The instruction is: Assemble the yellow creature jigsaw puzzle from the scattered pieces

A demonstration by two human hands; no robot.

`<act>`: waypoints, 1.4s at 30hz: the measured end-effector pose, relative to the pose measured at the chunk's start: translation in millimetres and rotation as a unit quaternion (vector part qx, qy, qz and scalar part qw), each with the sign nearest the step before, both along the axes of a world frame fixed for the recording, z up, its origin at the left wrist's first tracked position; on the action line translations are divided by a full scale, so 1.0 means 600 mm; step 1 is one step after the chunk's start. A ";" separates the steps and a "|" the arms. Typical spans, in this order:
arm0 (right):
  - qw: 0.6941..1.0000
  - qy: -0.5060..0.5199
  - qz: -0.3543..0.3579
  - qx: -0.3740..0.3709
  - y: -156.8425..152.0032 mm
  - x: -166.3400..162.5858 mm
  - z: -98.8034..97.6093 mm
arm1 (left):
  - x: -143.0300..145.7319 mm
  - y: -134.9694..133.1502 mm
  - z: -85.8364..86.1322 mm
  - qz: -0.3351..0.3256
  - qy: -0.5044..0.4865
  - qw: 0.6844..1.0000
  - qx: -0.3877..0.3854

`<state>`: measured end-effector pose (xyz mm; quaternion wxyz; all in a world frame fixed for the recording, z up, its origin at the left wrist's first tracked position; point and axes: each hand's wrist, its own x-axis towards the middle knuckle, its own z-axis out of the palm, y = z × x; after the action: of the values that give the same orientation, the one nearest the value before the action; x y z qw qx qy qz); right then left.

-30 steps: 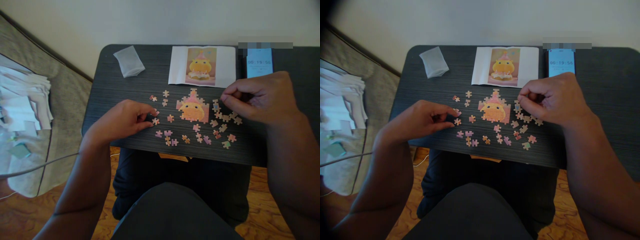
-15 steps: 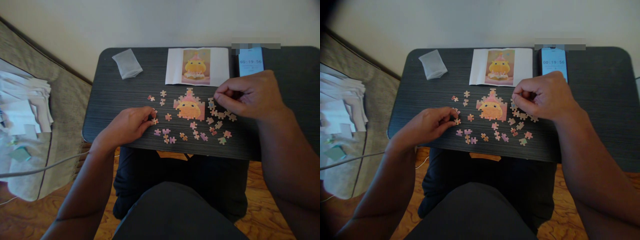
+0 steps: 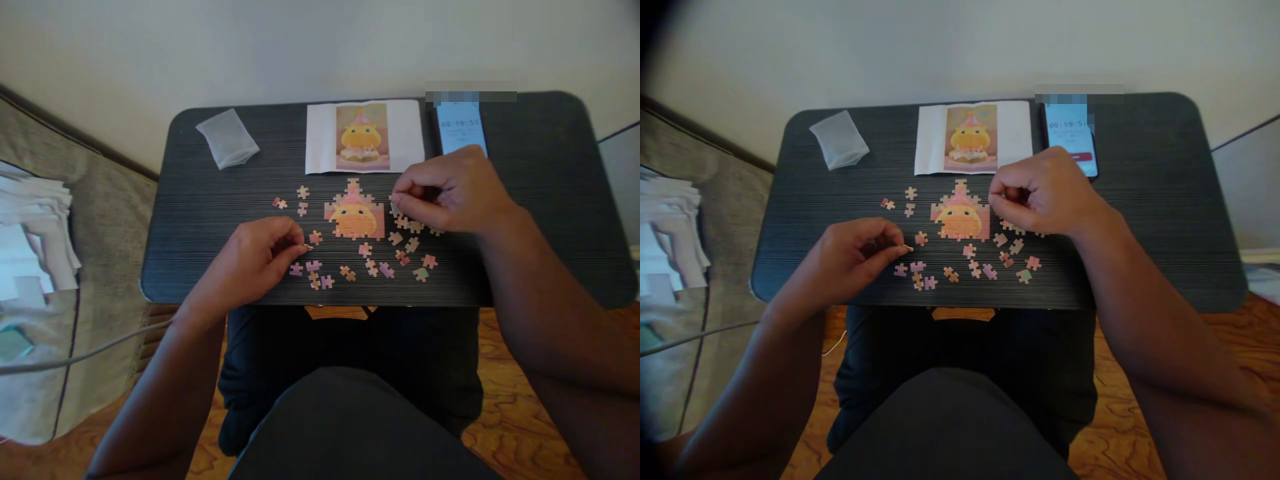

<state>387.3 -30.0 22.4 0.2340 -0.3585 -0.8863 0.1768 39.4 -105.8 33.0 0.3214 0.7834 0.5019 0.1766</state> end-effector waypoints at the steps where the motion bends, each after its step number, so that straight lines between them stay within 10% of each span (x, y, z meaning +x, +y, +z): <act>1: 1.000 -0.004 0.016 -0.022 0.000 -0.002 0.001 | 0.018 -0.001 0.000 0.043 -0.051 0.998 -0.016; 7: 0.974 -0.044 0.155 -0.158 -0.005 -0.013 0.003 | 0.112 -0.004 -0.019 0.127 -0.212 0.965 -0.083; 15: 0.961 -0.094 0.224 -0.129 -0.018 -0.027 0.008 | 0.134 -0.012 -0.029 0.192 -0.283 0.931 -0.126; 42: 0.991 -0.108 0.067 -0.042 -0.031 -0.028 0.021 | 0.170 -0.029 -0.015 0.255 -0.303 0.896 -0.202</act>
<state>370.5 -48.9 35.1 0.1091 -0.3248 -0.9203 0.1888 141.4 -123.1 23.7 0.5531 0.4556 0.5876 0.3758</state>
